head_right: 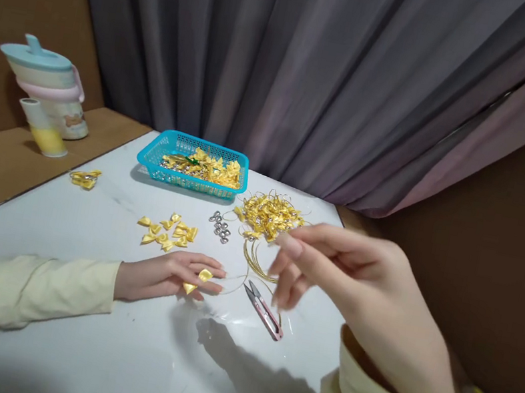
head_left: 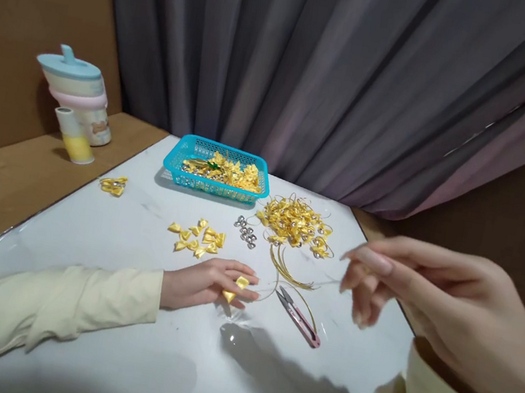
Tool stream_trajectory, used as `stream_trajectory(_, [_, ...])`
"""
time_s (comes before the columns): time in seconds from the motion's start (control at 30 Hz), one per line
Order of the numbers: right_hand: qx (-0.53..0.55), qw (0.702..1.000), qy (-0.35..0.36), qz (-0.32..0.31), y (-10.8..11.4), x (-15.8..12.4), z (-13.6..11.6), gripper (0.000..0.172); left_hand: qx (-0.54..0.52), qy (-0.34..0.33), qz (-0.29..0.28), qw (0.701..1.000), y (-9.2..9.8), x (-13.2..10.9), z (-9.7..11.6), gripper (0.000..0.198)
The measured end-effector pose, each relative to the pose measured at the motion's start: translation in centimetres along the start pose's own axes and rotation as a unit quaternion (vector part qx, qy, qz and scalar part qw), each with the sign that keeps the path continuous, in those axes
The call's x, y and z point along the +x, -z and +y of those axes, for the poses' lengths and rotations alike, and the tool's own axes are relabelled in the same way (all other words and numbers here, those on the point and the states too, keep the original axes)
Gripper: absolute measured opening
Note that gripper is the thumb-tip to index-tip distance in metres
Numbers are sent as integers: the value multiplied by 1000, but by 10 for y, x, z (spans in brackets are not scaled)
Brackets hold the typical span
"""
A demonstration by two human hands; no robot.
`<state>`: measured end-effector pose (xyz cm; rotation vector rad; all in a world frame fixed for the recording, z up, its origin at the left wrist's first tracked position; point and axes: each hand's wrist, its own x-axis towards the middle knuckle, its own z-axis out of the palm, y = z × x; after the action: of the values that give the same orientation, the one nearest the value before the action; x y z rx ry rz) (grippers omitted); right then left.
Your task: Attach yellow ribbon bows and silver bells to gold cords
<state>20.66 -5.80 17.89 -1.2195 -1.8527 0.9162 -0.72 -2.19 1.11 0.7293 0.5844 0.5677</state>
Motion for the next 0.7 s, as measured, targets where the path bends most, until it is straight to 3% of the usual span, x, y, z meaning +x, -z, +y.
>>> stream_trajectory(0.13, [39,999,14,-16,-20,44,0,19,45,7,-67,997,1,-1,0,27])
stream_trajectory(0.27, [78,991,-51,-99,-50,94,28,14,99,27,-106,989,6,0,-4,47])
stream_trajectory(0.37, [88,979,-87,-159,-73,116,59,10,201,-7,-103,974,7,0,-7,58])
stream_trajectory(0.47, [62,973,-98,-199,-92,125,87,11,339,-121,-32,933,13,-3,-5,52])
stream_trajectory(0.5, [50,972,-96,-209,-97,126,96,11,405,-179,2,897,16,-5,-3,48])
stream_trajectory(0.57, [19,970,-86,-227,-105,126,109,12,561,-314,46,764,24,-9,3,38])
stream_trajectory(0.63, [-23,967,-63,-244,-111,126,116,11,662,-405,52,628,32,-13,11,27])
stream_trajectory(0.7, [-71,965,-27,-250,-116,125,116,12,716,-457,16,527,34,-14,15,22])
